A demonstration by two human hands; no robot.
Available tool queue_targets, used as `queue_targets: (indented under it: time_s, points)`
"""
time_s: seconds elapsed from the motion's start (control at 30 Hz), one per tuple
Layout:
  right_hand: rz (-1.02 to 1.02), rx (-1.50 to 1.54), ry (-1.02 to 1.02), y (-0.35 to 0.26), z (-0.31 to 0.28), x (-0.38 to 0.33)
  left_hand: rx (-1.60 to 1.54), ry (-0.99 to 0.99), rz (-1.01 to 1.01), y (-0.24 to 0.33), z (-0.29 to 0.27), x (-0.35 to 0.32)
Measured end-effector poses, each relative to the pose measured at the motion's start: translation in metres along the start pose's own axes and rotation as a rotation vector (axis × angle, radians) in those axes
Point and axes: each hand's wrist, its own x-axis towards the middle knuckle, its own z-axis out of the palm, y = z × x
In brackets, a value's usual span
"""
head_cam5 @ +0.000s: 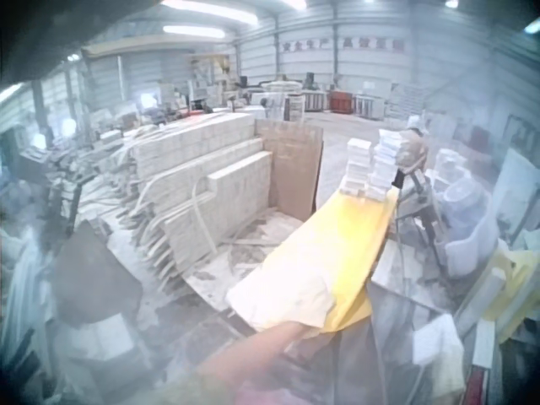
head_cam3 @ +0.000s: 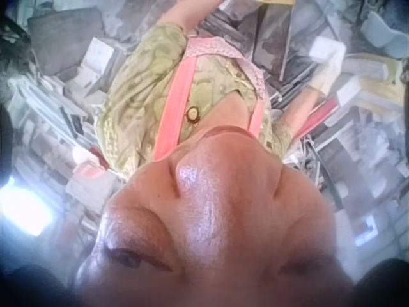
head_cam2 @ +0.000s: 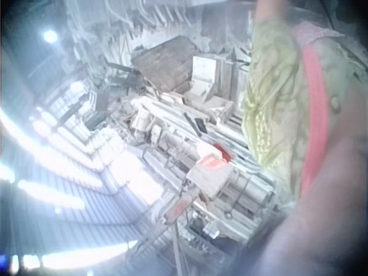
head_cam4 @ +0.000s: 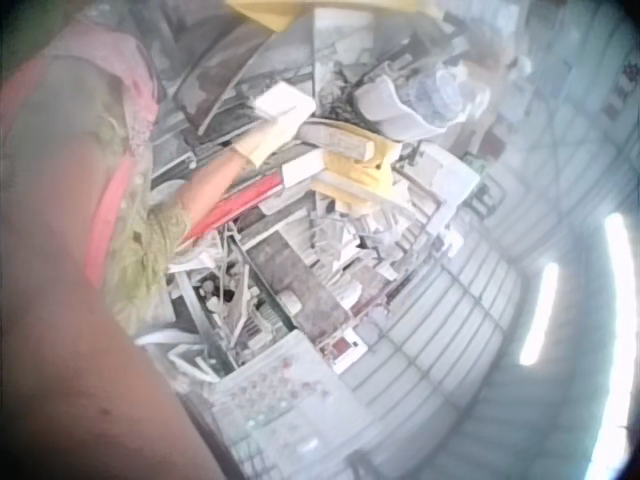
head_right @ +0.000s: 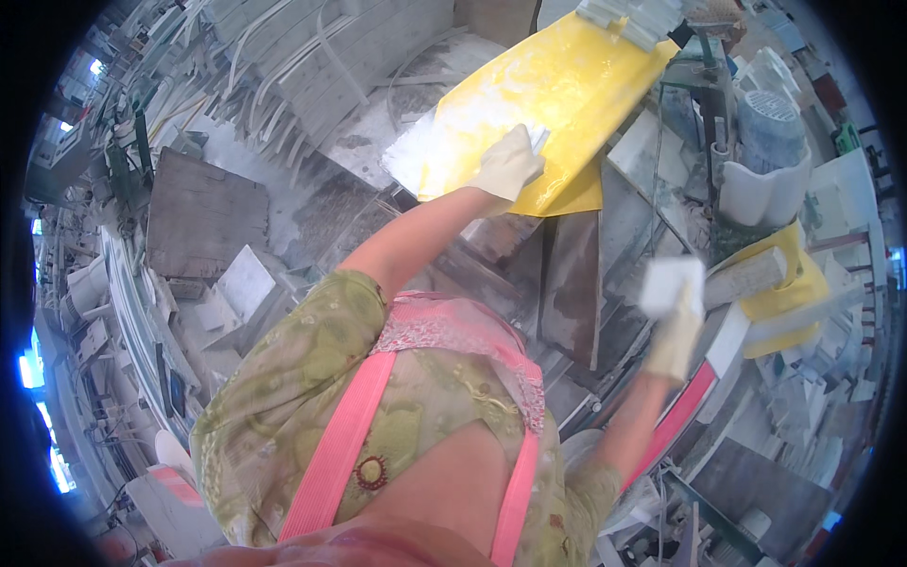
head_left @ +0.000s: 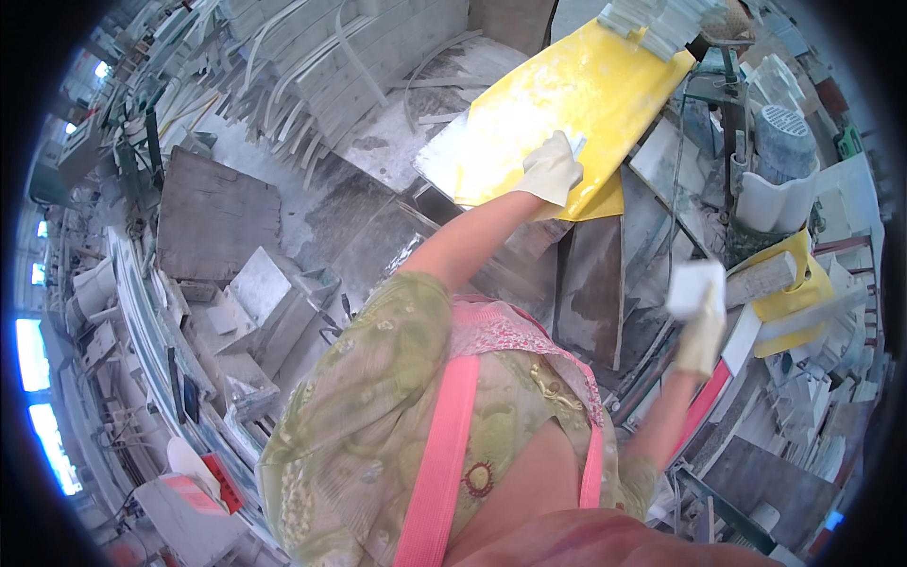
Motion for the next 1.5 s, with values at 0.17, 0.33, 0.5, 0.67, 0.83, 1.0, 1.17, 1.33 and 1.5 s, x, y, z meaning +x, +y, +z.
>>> queue_targets:
  time_s: [0.17, 0.33, 0.5, 0.67, 0.83, 1.0, 1.17, 1.33, 1.5]
  points:
    - [0.063, 0.596, -0.053, -0.11, 0.18, 0.009, -0.041, -0.022, -0.079, 0.003, -0.004, 0.003]
    - [0.037, 0.613, -0.06, -0.137, 0.27, 0.01, -0.054, -0.059, -0.099, 0.004, -0.016, 0.003]
    - [-0.052, 0.671, -0.395, -0.097, 0.277, 0.025, -0.179, -0.213, -0.127, 0.003, -0.029, 0.013]
    - [-0.285, 0.463, -0.574, -0.081, 0.262, 0.034, 0.026, -0.183, -0.207, 0.014, -0.024, 0.014]
    - [-0.424, -0.128, -0.204, -0.065, 0.212, 0.026, -0.05, -0.048, -0.219, 0.022, -0.01, 0.003]
    - [-0.279, -0.111, 0.103, 0.001, 0.092, -0.005, 0.021, -0.06, -0.237, 0.025, -0.012, 0.005]
    - [0.1, -0.421, 0.429, 0.087, -0.034, -0.072, 0.004, -0.039, -0.208, 0.023, -0.012, 0.003]
    - [0.136, -0.163, 0.446, 0.11, -0.077, -0.138, 0.006, -0.012, -0.151, 0.014, -0.006, 0.004]
    - [0.043, -0.329, 0.376, 0.113, -0.07, -0.152, 0.057, -0.048, -0.177, 0.014, -0.007, 0.013]
